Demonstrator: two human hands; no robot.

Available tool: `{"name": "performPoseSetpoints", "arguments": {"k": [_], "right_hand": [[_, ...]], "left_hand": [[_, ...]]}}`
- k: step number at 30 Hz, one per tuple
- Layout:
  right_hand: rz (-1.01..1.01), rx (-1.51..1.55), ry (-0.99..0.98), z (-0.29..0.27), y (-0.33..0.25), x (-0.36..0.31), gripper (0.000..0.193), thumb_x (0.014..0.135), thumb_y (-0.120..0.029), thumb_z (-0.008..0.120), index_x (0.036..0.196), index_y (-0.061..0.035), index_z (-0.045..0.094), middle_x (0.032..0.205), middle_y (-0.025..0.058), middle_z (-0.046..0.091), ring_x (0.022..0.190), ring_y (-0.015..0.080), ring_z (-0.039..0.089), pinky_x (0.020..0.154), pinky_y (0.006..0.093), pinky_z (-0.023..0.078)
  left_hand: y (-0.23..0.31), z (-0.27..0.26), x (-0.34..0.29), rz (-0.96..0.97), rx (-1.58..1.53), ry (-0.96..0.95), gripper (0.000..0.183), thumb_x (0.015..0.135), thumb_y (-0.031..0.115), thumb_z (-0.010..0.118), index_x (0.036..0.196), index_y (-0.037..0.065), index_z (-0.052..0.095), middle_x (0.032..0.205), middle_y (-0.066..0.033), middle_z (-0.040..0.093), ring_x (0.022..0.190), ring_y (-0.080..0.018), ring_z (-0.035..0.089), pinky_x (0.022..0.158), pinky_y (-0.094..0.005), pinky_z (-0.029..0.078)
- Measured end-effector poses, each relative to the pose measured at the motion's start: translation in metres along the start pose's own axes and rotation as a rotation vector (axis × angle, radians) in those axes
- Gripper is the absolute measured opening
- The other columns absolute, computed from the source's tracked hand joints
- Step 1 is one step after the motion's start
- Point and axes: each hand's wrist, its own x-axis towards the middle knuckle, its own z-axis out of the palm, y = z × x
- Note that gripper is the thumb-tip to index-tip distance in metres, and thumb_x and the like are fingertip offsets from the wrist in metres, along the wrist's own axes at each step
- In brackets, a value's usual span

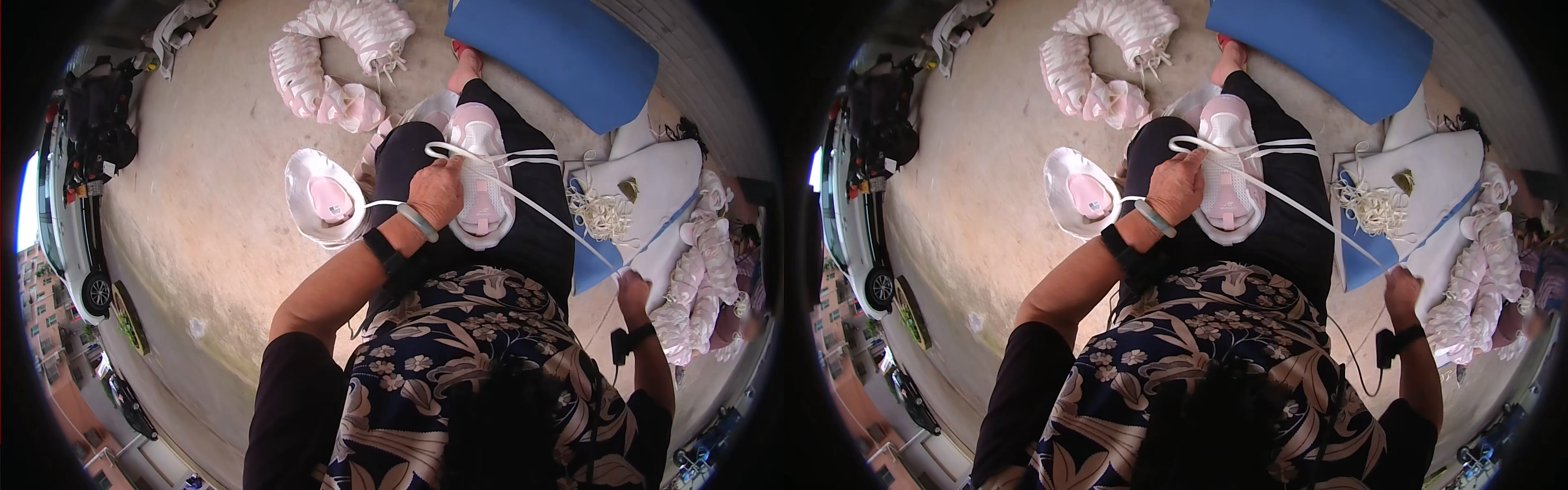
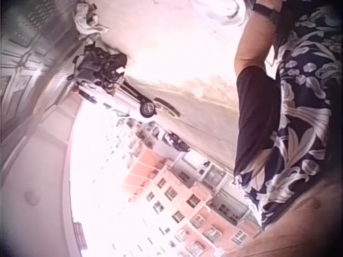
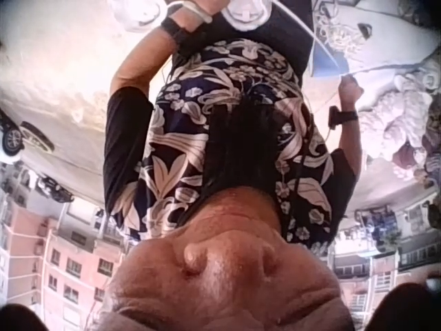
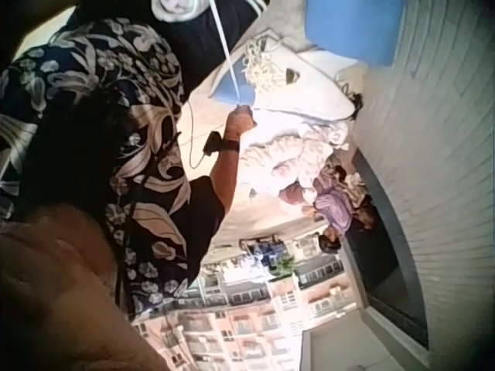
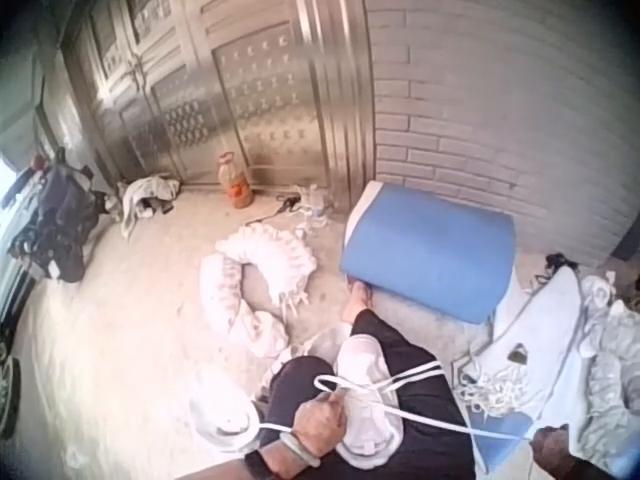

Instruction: The recorder is lacing a pair of white and pink athletic shoes while sitting on the floor.

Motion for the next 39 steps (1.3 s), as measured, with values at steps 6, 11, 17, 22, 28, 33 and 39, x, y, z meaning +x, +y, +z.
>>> {"name": "performPoseSetpoints", "arguments": {"k": [6, 11, 17, 22, 28, 33, 39], "right_hand": [[-0.019, 0.181, -0.040, 0.040, 0.017, -0.031, 0.012, 0.076, -0.018, 0.060, 0.073, -0.0087, 0.053, 0.070, 0.0106, 0.056, 0.071, 0.0311, 0.056, 0.063, 0.0450, 0.040], [-0.229, 0.343, 0.069, -0.036, -0.087, 0.041, 0.009, 0.077, -0.016, 0.057, 0.074, -0.0074, 0.056, 0.076, 0.0119, 0.058, 0.074, 0.0322, 0.057, 0.066, 0.0424, 0.043], [-0.504, 0.626, 0.394, -0.115, -0.187, 0.093, 0.020, 0.073, -0.009, 0.063, 0.092, -0.0053, 0.058, 0.088, 0.0096, 0.056, 0.081, 0.0299, 0.055, 0.072, 0.0375, 0.043], [-0.576, 0.639, 0.351, -0.118, -0.232, 0.111, 0.027, 0.073, -0.014, 0.062, 0.099, -0.0059, 0.057, 0.090, 0.0072, 0.057, 0.090, 0.0263, 0.053, 0.077, 0.0378, 0.040], [-0.562, 0.669, 0.234, -0.119, -0.250, 0.123, 0.016, 0.076, -0.016, 0.059, 0.090, -0.0071, 0.058, 0.077, 0.0068, 0.060, 0.076, 0.0262, 0.058, 0.072, 0.0367, 0.042], [-0.564, 1.013, 0.128, -0.116, -0.232, 0.122, 0.007, 0.077, -0.005, 0.059, 0.073, 0.0007, 0.057, 0.066, 0.0112, 0.057, 0.058, 0.0226, 0.055, 0.053, 0.0303, 0.042], [-0.383, 1.106, -0.141, -0.096, -0.168, 0.088, 0.005, 0.080, -0.003, 0.057, 0.075, -0.0002, 0.057, 0.064, 0.0022, 0.054, 0.058, 0.0096, 0.049, 0.054, 0.0248, 0.039]], "left_hand": [[0.001, -0.002, 0.003, -0.005, -0.051, 0.045, 0.025, 0.075, 0.011, 0.056, 0.099, 0.003, 0.057, 0.074, -0.0175, 0.060, 0.069, -0.0350, 0.059, 0.063, -0.0429, 0.048], [0.002, -0.011, 0.016, -0.145, -0.021, 0.143, 0.029, 0.073, 0.011, 0.061, 0.100, 0.004, 0.050, 0.068, -0.0128, 0.058, 0.062, -0.0327, 0.058, 0.059, -0.0404, 0.047], [-0.015, 0.003, 0.035, -0.101, -0.298, 0.108, 0.034, 0.073, 0.000, 0.058, 0.106, 0.002, 0.048, 0.071, -0.0056, 0.058, 0.065, -0.0147, 0.057, 0.061, -0.0259, 0.045], [0.003, -0.020, 0.028, -0.179, -0.665, -0.093, 0.033, 0.072, -0.008, 0.055, 0.104, 0.000, 0.050, 0.070, 0.0014, 0.054, 0.066, -0.0055, 0.049, 0.062, -0.0185, 0.040], [-0.017, -0.013, 0.024, -0.256, -0.782, -0.056, 0.027, 0.075, -0.006, 0.050, 0.100, -0.001, 0.054, 0.072, 0.0005, 0.055, 0.068, -0.0063, 0.049, 0.067, -0.0188, 0.040], [-0.017, 0.001, 0.028, -0.274, -0.848, -0.050, 0.023, 0.078, -0.002, 0.047, 0.100, -0.001, 0.054, 0.079, 0.0002, 0.055, 0.074, -0.0067, 0.049, 0.070, -0.0195, 0.041], [-0.014, 0.016, 0.022, -0.251, -0.793, -0.007, 0.021, 0.079, -0.003, 0.047, 0.098, 0.002, 0.055, 0.080, 0.0018, 0.053, 0.075, -0.0061, 0.048, 0.070, -0.0185, 0.040]]}}
